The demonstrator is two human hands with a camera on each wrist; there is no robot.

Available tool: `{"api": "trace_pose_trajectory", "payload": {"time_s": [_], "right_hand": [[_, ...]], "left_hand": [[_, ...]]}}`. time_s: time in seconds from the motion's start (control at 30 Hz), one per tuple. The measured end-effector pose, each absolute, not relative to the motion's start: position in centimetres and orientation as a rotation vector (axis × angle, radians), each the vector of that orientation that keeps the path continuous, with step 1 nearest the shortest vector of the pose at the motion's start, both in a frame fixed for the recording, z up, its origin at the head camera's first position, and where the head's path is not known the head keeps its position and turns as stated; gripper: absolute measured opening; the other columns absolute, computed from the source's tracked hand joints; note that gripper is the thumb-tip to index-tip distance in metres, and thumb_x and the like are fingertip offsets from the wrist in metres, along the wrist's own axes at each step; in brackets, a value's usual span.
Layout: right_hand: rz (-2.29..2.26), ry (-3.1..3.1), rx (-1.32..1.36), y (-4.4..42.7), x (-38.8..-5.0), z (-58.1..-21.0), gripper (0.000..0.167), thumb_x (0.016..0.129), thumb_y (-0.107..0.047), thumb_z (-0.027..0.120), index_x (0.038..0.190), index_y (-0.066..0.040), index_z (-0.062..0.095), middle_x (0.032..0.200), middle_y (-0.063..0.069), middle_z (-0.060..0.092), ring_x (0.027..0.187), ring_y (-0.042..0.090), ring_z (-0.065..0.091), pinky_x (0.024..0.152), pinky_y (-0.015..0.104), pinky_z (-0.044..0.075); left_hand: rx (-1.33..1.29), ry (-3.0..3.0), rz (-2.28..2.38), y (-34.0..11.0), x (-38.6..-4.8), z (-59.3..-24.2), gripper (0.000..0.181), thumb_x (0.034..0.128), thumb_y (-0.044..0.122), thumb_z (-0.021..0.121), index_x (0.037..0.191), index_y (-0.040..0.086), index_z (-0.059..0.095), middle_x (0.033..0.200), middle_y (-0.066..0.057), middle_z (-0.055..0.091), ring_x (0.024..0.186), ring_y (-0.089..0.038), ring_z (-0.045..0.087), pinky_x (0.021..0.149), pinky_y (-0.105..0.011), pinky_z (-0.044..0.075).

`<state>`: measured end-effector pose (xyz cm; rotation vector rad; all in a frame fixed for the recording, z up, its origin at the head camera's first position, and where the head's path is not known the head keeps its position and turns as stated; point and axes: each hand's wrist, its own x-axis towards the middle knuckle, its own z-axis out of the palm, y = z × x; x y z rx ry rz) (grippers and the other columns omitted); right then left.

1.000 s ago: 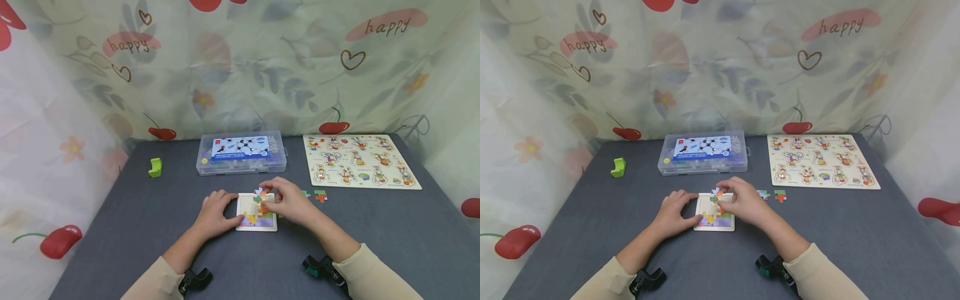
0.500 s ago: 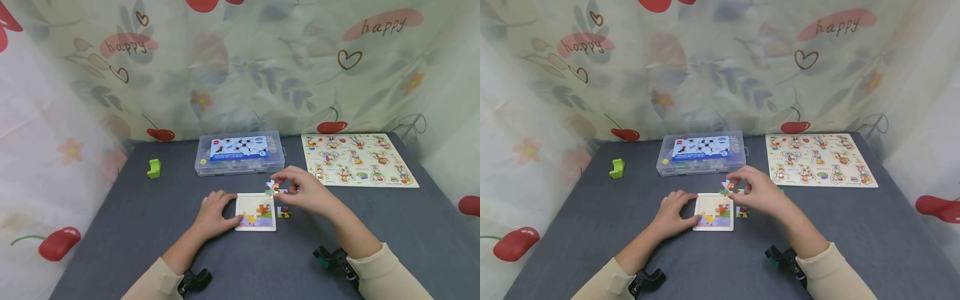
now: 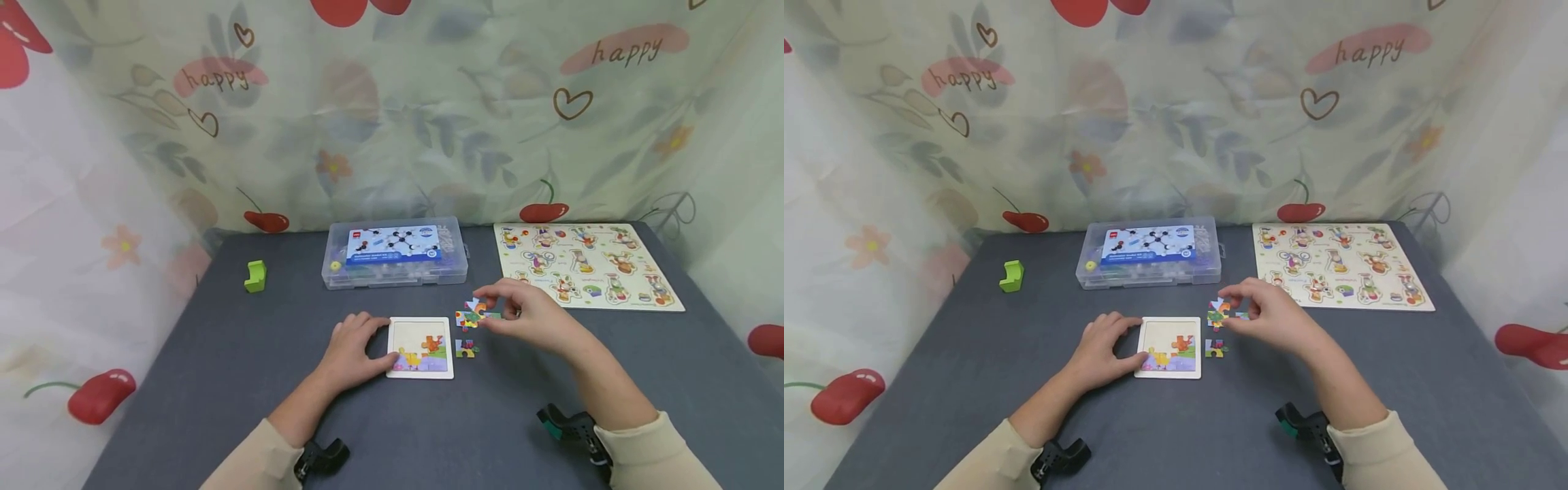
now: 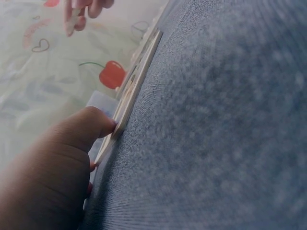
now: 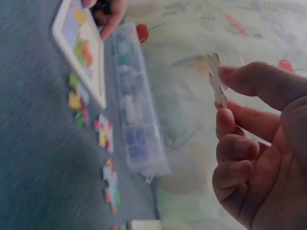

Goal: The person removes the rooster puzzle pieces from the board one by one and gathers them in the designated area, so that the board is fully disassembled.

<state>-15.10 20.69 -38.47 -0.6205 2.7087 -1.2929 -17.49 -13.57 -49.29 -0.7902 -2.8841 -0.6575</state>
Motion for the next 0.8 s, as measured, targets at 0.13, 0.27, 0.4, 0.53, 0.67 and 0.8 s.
{"api": "trace_pose_trajectory", "payload": {"time_s": [0.13, 0.27, 0.4, 0.53, 0.67, 0.8], "right_hand": [[-1.271, 2.646, -0.605, 21.4, -15.0, -39.3, 0.04, 0.09, -0.012, 0.081, 0.126, -0.002, 0.069, 0.097, 0.005, 0.058, 0.063, 0.014, 0.045, 0.06, 0.027, 0.041], [-1.235, 2.592, -0.568, 22.0, -15.2, -40.4, 0.041, 0.09, -0.015, 0.081, 0.127, -0.002, 0.069, 0.093, 0.006, 0.059, 0.061, 0.013, 0.044, 0.059, 0.027, 0.042], [-1.197, 2.546, -0.52, 22.8, -15.4, -41.4, 0.042, 0.089, -0.019, 0.082, 0.126, -0.003, 0.07, 0.086, 0.003, 0.056, 0.058, 0.011, 0.042, 0.057, 0.026, 0.04], [-1.161, 2.502, -0.525, 23.8, -15.7, -42.1, 0.039, 0.088, -0.017, 0.082, 0.123, -0.002, 0.07, 0.079, 0.001, 0.053, 0.057, 0.009, 0.039, 0.057, 0.026, 0.038], [-1.137, 2.46, -0.52, 24.5, -15.9, -42.7, 0.035, 0.089, -0.015, 0.081, 0.121, -0.004, 0.071, 0.074, 0.0, 0.051, 0.056, 0.009, 0.039, 0.057, 0.026, 0.038], [-1.106, 2.442, -0.505, 25.0, -16.2, -43.2, 0.037, 0.088, -0.017, 0.082, 0.122, -0.006, 0.072, 0.071, -0.001, 0.048, 0.058, 0.01, 0.04, 0.058, 0.026, 0.036]], "left_hand": [[-0.811, -2.884, -0.677, -13.7, -17.7, -49.1, 0.063, 0.0888, 0.054, 0.072, 0.139, 0.018, 0.063, 0.11, 0.002, 0.058, 0.088, -0.015, 0.044, 0.078, -0.036, 0.035], [-0.84, -2.896, -0.687, -13.9, -17.8, -49.0, 0.062, 0.0884, 0.053, 0.073, 0.14, 0.019, 0.063, 0.103, 0.005, 0.056, 0.086, -0.013, 0.043, 0.076, -0.035, 0.034], [-0.868, -2.893, -0.697, -14.1, -17.8, -48.9, 0.06, 0.0885, 0.051, 0.073, 0.139, 0.02, 0.064, 0.101, 0.006, 0.054, 0.086, -0.013, 0.042, 0.075, -0.035, 0.033], [-0.876, -2.888, -0.699, -14.3, -17.8, -48.9, 0.058, 0.0884, 0.05, 0.073, 0.138, 0.021, 0.064, 0.1, 0.006, 0.053, 0.085, -0.013, 0.042, 0.075, -0.036, 0.032], [-0.883, -2.891, -0.69, -14.2, -17.9, -48.9, 0.057, 0.089, 0.051, 0.072, 0.138, 0.022, 0.064, 0.099, 0.007, 0.052, 0.085, -0.013, 0.041, 0.075, -0.035, 0.032], [-0.885, -2.892, -0.698, -14.2, -17.9, -49.0, 0.058, 0.0891, 0.051, 0.072, 0.138, 0.021, 0.064, 0.1, 0.006, 0.052, 0.085, -0.013, 0.041, 0.075, -0.035, 0.033]]}}
